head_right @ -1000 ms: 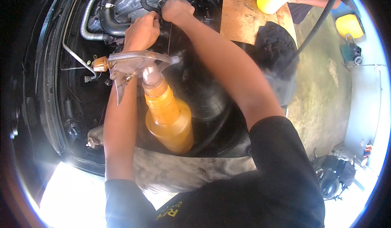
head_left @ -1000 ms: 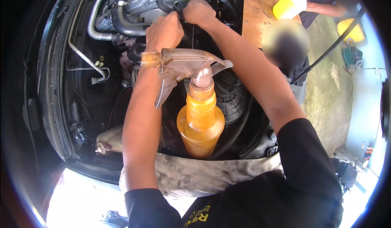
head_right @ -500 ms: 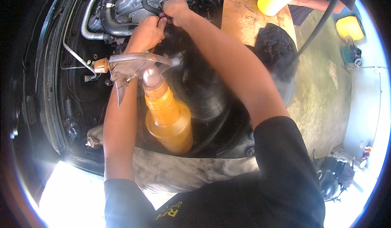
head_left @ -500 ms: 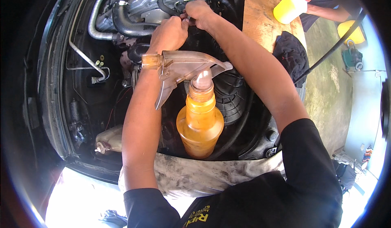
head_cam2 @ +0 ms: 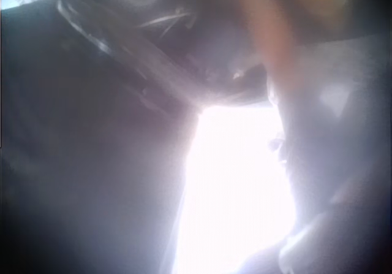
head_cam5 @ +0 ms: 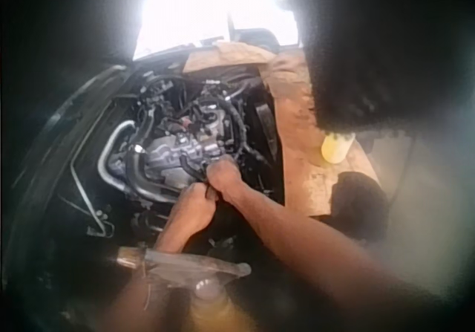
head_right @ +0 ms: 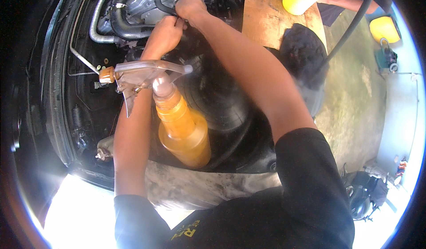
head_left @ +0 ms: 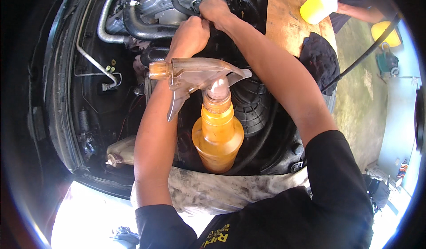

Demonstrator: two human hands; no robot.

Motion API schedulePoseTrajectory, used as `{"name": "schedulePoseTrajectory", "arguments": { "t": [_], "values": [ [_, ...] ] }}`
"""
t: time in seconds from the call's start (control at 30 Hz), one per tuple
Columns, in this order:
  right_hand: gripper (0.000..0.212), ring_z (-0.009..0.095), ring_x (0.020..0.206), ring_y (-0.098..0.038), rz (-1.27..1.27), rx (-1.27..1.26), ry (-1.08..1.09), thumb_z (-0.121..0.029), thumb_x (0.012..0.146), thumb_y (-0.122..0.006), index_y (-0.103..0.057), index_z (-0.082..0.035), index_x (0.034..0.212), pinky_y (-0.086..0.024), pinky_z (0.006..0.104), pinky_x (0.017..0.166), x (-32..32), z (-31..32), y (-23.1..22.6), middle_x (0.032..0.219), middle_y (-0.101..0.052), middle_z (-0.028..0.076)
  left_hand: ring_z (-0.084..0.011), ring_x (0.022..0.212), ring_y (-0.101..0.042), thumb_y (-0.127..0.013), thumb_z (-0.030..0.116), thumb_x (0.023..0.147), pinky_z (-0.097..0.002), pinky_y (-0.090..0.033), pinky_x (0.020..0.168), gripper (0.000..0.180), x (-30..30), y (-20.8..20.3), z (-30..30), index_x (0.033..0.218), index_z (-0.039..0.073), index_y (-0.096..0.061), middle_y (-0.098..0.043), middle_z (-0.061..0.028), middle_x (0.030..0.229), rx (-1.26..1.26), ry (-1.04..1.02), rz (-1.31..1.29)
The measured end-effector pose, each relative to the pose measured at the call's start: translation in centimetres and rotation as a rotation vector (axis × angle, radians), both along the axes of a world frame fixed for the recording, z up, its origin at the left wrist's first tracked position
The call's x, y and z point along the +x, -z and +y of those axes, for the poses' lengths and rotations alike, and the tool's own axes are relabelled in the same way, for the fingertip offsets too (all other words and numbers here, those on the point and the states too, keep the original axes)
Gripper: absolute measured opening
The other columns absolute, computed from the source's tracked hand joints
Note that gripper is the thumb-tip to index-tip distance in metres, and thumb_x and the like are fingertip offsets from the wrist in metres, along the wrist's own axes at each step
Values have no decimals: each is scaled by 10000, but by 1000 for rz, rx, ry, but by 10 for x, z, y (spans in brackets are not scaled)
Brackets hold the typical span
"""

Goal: The person places a rag over the front of the car, then pulls out the engine dipstick, wipes it with a cloth, reinserts it, and pulls it out again to check the oil level. The person holds the dipstick to inspect the oil residue.

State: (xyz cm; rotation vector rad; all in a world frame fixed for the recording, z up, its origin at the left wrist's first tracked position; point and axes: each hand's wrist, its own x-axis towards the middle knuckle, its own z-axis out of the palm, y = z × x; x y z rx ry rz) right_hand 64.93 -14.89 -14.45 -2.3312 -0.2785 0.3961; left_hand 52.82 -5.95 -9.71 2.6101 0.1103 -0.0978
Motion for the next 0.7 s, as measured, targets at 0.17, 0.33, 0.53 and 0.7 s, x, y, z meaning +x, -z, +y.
{"name": "schedulePoseTrajectory", "arguments": {
  "t": [0.17, 0.33, 0.53, 0.7],
  "values": [
    [370, 371, 1200, -693, 59, 251, 165, -201, 913, -597, -741, 46, 1148, -551, 436, 1022, -15, 17, 0, 1316, -678, 277, -468, 1059, -687, -539, 327, 1026, -493, -521, 944, 413, -13, -5, 11, 1036, -22, -758, -733, -281, 1030, 57, -79, -44],
    [430, 392, 1246, -664, -137, -91, 64, -214, 899, -627, -690, 51, 1233, -530, 456, 1056, 40, -4, 67, 1334, -671, 272, -473, 1053, -690, -556, 334, 1018, -488, -531, 930, 404, 3, 1, -15, 1040, -8, -770, -732, -284, 1028, 32, -15, -22],
    [425, 366, 1261, -663, -111, -34, 160, -220, 898, -635, -699, 35, 1233, -537, 448, 1044, 16, 2, 36, 1348, -677, 238, -410, 937, -743, -551, 319, 1015, -461, -551, 860, 397, 2, 2, -4, 1029, -10, -773, -742, -274, 935, 1, 22, -80],
    [354, 336, 1186, -711, 6, -131, 161, -219, 887, -654, -757, -3, 1148, -575, 417, 966, -34, -7, -38, 1297, -720, 188, -430, 894, -747, -563, 313, 1001, -485, -573, 863, 422, -7, -9, 0, 1025, -67, -746, -727, -318, 908, -209, -53, 163]
  ]
}}
